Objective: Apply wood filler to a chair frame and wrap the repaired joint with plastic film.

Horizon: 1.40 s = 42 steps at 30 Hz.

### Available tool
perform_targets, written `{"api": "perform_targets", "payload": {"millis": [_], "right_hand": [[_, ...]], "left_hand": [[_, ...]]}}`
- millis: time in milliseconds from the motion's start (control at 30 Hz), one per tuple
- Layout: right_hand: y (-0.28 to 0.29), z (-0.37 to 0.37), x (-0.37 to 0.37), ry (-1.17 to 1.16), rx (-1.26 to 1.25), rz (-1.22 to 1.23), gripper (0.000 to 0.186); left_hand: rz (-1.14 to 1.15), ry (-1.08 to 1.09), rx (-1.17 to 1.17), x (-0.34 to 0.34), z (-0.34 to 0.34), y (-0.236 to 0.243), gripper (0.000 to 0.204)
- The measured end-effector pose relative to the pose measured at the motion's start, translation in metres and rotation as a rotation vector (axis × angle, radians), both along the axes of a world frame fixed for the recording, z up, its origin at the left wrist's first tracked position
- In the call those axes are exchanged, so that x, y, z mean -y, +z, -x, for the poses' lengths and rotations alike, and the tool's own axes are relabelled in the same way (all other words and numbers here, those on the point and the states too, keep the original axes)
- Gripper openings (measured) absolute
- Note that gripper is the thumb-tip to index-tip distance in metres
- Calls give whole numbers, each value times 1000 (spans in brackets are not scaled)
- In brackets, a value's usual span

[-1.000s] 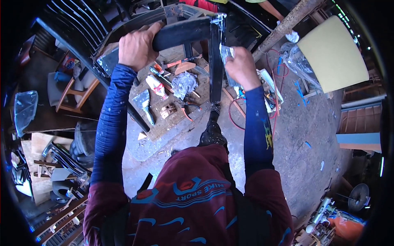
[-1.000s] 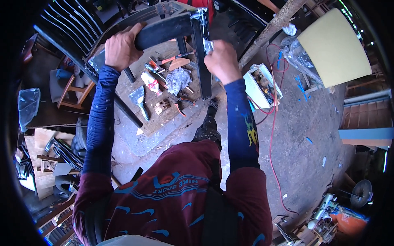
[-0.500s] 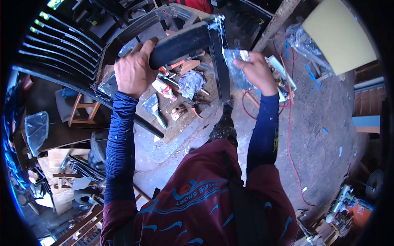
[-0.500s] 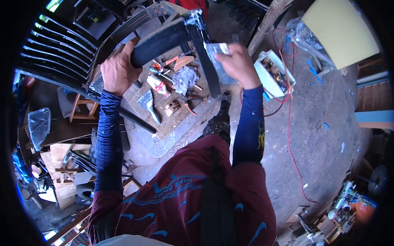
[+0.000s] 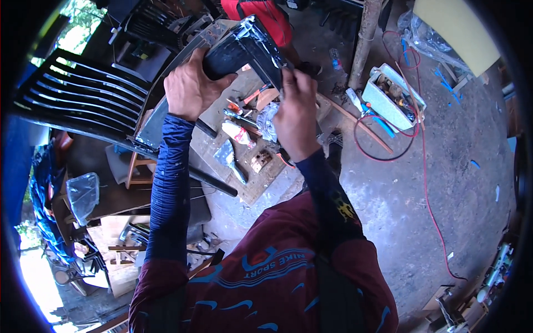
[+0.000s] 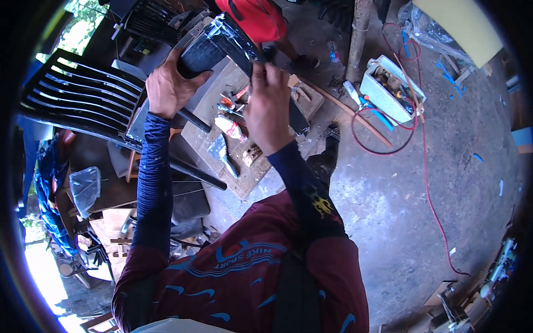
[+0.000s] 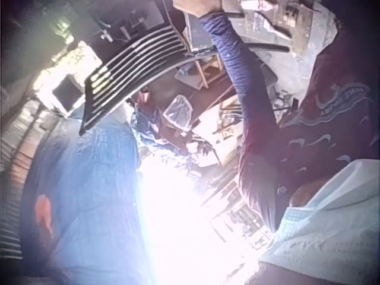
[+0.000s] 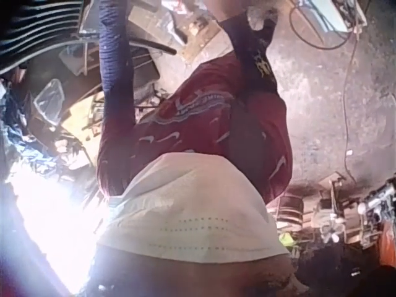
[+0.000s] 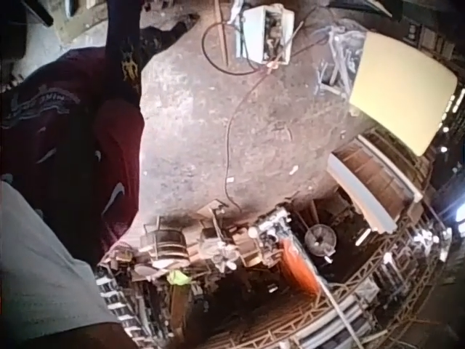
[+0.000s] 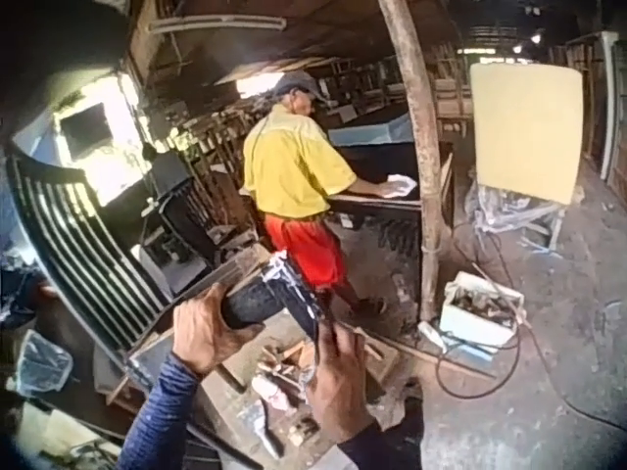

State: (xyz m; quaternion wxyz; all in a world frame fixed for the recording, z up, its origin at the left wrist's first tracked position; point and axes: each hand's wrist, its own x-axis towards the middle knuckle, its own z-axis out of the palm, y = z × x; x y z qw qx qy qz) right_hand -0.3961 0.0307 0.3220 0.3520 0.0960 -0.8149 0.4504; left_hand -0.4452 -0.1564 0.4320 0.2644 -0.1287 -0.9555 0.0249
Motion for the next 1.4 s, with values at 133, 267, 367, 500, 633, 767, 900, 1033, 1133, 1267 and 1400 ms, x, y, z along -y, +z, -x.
{"api": "perform_targets", "payload": {"millis": [133,267,367,500,633,767,900,1033,1133,1267,1400], "right_hand": [[14,8,20,-34,219,-78,57],[15,4,7,91,152,101,59],[16,9,3,164,80,66,61],[29,17,14,-75,64,-3,56],[39,6,25,-6,109,-44,57],[36,15,7,2,45,-64,43],[37,25,-20,101,-16,37,32],[45,43,-24,118,-97,-130,28],[49,36,-29,172,-1,-201,24],[62,42,-35,265,3,-75,22],[81,48,-38,156,-74,-160,18]], "left_hand": [[-4,-8,4,-2,-1,1,69],[-31,17,25,-2,-5,1,68],[-41,7,22,-7,-7,1,68],[-10,-32,-26,-7,-8,-2,68],[-61,-4,13,-9,-9,-1,69],[-69,15,40,-7,-12,0,68],[-70,-33,-30,-3,-11,-3,65],[-73,-39,-25,-8,-12,-2,64],[-68,-15,0,-10,-16,0,67],[-83,-25,-3,-8,-14,-2,67],[-118,-72,-10,-8,-17,-2,67]]}}
